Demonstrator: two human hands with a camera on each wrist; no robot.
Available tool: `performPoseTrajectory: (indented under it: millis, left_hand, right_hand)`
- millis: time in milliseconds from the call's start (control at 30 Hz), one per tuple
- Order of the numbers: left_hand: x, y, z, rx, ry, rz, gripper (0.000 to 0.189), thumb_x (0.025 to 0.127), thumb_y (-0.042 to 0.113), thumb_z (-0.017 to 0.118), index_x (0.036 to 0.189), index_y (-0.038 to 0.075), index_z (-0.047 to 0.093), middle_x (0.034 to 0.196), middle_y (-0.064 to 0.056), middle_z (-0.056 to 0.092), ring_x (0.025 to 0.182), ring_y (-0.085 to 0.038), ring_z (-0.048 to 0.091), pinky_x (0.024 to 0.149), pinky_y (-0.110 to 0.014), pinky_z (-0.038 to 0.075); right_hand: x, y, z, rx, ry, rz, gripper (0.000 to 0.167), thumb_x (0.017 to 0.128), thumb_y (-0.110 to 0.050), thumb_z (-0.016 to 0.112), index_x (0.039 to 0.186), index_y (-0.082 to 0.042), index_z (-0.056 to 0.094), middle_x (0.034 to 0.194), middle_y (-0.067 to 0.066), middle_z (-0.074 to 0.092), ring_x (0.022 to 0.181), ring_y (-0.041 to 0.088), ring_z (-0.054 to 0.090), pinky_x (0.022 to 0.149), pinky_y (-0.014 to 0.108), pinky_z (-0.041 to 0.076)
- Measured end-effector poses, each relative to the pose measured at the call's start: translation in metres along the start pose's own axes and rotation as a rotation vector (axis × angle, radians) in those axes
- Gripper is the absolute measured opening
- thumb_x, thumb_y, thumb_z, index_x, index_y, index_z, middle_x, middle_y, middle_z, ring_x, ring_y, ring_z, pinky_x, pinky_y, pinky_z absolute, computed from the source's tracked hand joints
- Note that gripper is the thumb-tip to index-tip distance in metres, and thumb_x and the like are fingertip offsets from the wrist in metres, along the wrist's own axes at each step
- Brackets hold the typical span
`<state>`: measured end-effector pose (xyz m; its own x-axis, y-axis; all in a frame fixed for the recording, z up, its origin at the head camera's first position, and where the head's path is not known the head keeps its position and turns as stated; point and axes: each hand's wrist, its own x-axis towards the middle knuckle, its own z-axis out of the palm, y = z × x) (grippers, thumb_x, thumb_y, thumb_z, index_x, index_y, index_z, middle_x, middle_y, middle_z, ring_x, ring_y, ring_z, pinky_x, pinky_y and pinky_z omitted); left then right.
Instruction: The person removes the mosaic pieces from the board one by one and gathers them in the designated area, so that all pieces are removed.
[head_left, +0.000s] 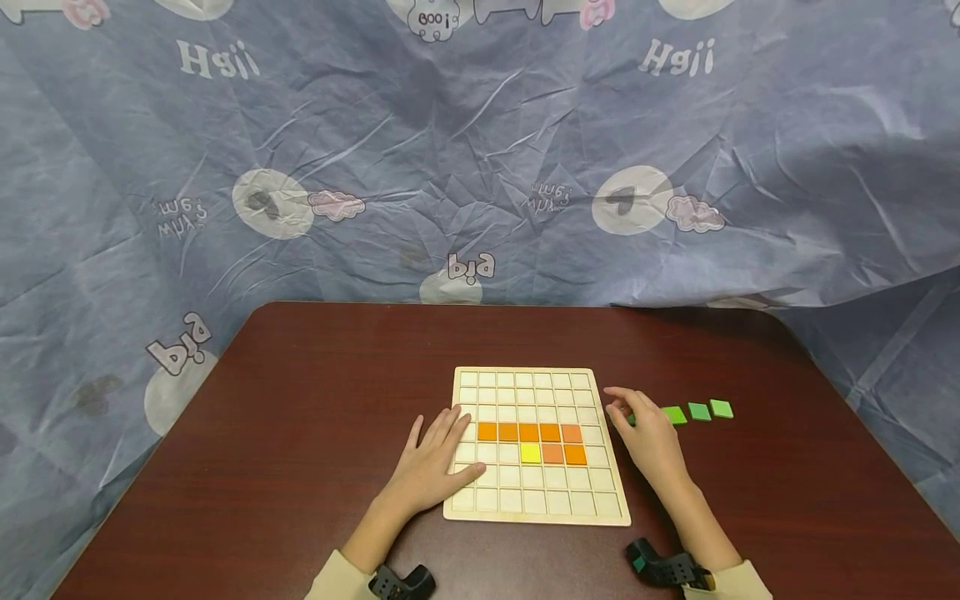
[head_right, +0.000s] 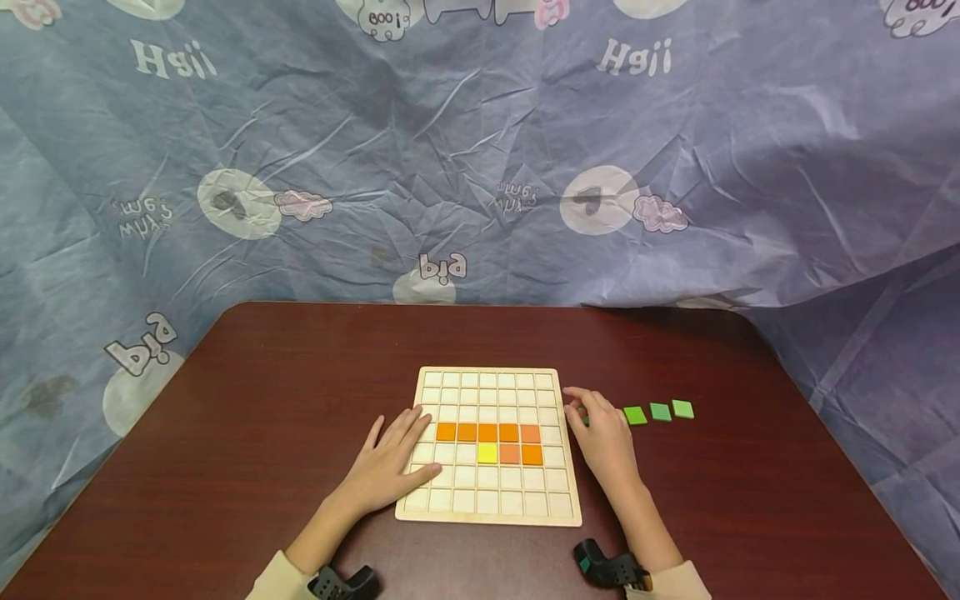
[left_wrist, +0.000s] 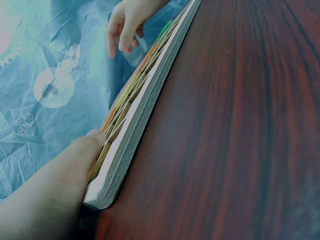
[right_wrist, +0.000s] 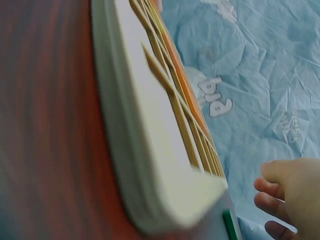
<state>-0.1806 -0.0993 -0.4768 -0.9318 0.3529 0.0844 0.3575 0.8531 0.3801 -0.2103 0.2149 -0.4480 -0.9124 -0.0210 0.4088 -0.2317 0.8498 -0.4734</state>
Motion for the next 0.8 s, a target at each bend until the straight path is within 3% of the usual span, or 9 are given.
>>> performPoseTrajectory:
  millis: [200,433,667,800]
  left_hand:
    - [0.0,0.0,0.0,-0.006,-0.001,0.0,0.078,0.084,0.066,0.039,0.145,0.02,0.023,0.153,0.0,0.016,0.141,-0.017,0.016,0.112,-0.05,0.001]
    - [-0.001,0.0,0.0,-0.003,0.003,0.005,0.078,0.084,0.066,0.038,0.145,0.02,0.023,0.154,0.0,0.016,0.141,-0.017,0.016,0.112,-0.05,0.002]
    - [0.0,0.0,0.0,-0.001,0.006,0.006,0.078,0.084,0.066,0.038,0.146,0.02,0.022,0.154,0.0,0.016,0.141,-0.017,0.016,0.112,-0.05,0.001]
    - [-0.001,0.0,0.0,0.001,0.004,0.004,0.079,0.084,0.066,0.037,0.146,0.02,0.022,0.154,0.0,0.015,0.141,-0.017,0.016,0.112,-0.05,0.001]
  right_hand:
    - [-0.005,-0.006,0.011,0.038,-0.063,-0.012,0.025,0.086,-0.013,0.061,0.111,-0.011,0.062,0.093,0.003,0.059,0.077,0.014,0.052,0.057,0.024,0.04]
    - [-0.01,-0.007,0.02,0.1,-0.133,-0.005,0.028,0.085,-0.013,0.062,0.113,-0.011,0.063,0.098,0.003,0.058,0.077,0.012,0.047,0.063,0.024,0.04]
    - [-0.012,-0.008,0.023,0.169,-0.211,-0.012,0.03,0.085,-0.023,0.064,0.113,-0.012,0.064,0.107,0.006,0.059,0.101,0.025,0.052,0.084,0.043,0.043]
    - [-0.012,-0.008,0.025,0.161,-0.194,-0.053,0.023,0.081,-0.019,0.067,0.103,-0.012,0.069,0.103,0.005,0.06,0.102,0.028,0.052,0.086,0.046,0.039]
